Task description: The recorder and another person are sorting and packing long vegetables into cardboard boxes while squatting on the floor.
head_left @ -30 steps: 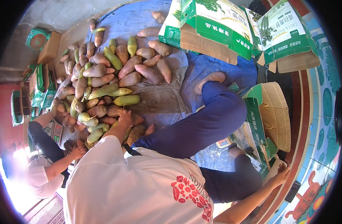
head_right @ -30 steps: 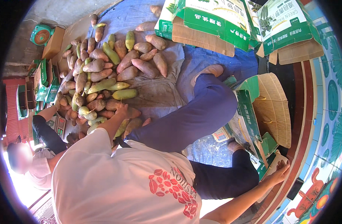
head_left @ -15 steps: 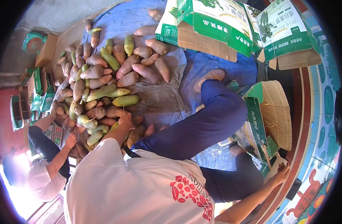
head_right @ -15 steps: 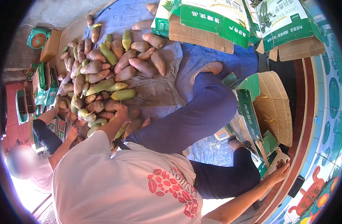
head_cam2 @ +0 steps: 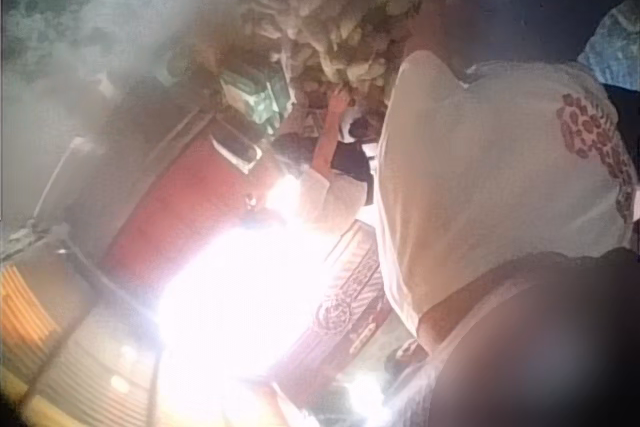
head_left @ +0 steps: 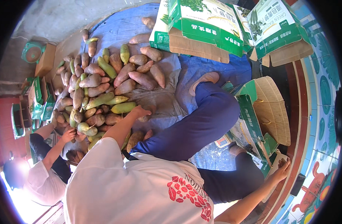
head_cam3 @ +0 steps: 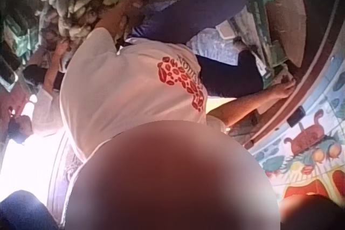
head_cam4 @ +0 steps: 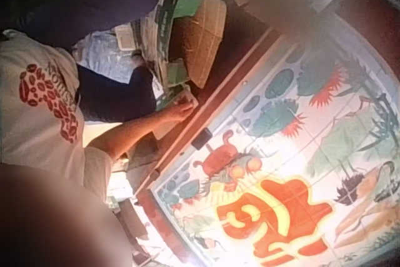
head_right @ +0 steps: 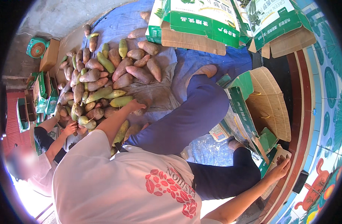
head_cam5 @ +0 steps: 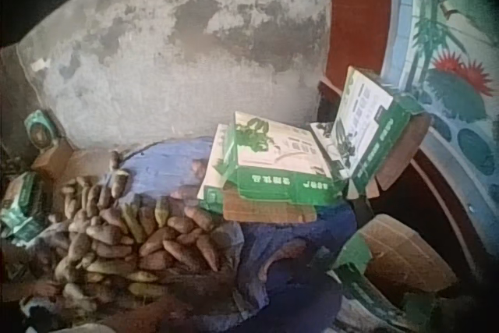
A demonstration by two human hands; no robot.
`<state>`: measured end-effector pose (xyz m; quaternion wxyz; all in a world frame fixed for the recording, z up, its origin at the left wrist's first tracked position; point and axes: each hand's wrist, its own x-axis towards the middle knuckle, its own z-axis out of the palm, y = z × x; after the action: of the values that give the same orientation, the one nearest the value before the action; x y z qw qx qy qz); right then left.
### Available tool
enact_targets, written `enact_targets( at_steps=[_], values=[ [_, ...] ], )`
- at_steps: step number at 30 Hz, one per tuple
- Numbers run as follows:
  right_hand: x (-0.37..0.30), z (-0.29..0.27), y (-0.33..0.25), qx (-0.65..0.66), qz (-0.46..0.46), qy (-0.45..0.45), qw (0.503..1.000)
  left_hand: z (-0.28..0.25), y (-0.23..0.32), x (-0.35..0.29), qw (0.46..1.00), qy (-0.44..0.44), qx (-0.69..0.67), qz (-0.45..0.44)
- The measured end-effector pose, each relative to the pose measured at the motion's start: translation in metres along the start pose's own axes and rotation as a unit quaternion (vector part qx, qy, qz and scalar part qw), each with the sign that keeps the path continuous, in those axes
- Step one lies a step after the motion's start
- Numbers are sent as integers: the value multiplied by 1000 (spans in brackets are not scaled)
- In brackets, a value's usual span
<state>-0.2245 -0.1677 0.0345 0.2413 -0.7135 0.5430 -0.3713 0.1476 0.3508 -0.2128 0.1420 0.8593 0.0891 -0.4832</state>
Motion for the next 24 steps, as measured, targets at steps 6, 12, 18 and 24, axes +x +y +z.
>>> enact_targets(
  at_steps=[6, 12, 18, 24],
  values=[
    [-3, 1, -2, -4, 1, 0, 1000, 5, 6, 12, 996, 26, 85, 3],
    [-5, 1, -6, -8, -36, -4, 999, 19, 10, 13, 989, 92, 111, -20],
    [-3, -1, 7, -4, -38, -3, 999, 20, 10, 7, 974, 105, 202, 23],
    [-8, 2, 0, -6, -45, -46, 998, 7, 21, -9, 978, 89, 185, 28]
  ],
)
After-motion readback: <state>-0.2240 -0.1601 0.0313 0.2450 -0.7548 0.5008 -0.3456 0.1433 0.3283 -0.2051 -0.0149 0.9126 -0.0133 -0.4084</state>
